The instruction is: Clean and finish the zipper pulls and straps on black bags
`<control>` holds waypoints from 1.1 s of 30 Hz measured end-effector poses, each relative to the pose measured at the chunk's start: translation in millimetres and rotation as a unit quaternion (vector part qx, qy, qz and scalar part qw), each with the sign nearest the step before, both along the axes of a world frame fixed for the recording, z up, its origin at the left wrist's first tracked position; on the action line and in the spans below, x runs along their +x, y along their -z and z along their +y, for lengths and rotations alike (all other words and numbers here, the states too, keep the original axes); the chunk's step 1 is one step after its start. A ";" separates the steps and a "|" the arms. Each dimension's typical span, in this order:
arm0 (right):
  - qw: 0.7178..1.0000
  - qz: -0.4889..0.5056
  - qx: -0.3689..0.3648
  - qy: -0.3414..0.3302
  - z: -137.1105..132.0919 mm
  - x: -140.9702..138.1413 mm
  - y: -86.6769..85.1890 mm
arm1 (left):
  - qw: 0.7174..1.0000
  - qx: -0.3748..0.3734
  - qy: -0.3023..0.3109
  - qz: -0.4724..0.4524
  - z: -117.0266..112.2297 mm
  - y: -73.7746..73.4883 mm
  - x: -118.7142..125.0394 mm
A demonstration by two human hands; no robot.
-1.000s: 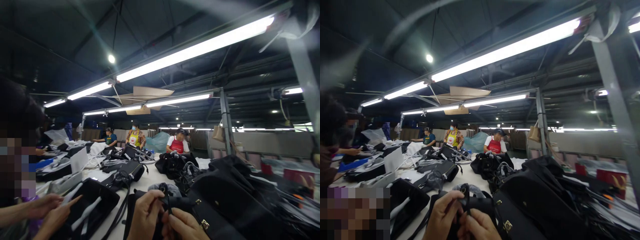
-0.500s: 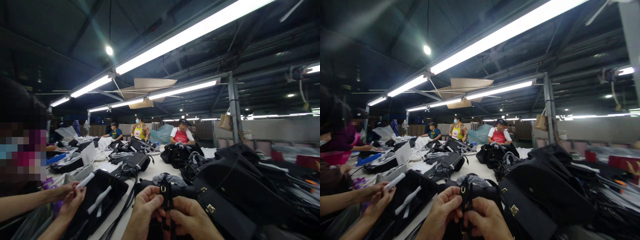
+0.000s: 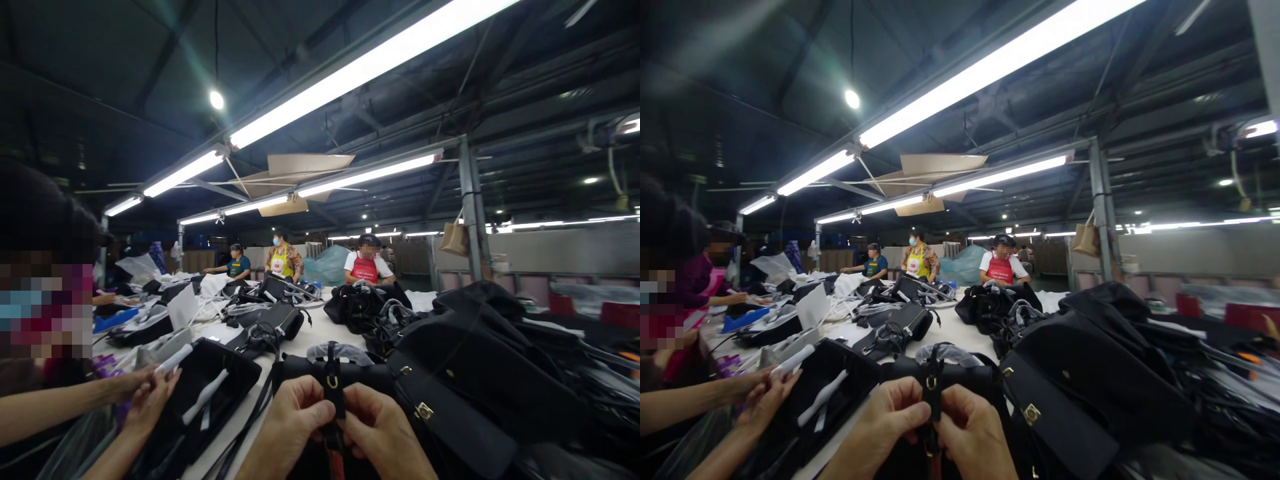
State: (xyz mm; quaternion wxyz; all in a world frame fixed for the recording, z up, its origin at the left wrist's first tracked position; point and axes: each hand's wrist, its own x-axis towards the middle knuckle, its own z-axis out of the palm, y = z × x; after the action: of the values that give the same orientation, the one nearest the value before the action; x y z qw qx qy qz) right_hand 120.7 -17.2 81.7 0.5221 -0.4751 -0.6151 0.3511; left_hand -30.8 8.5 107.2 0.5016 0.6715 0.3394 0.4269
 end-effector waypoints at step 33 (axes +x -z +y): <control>0.944 0.322 0.066 0.014 -8.2 -25.2 34.5 | 0.996 0.000 0.059 -0.062 13.8 26.8 -33.2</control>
State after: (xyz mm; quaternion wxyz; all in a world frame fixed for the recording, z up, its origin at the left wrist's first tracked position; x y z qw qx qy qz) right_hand 95.6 -25.4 47.1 0.7277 -0.3098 -0.4293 0.4361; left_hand -63.9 22.2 80.4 0.5463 0.6622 0.2677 0.4374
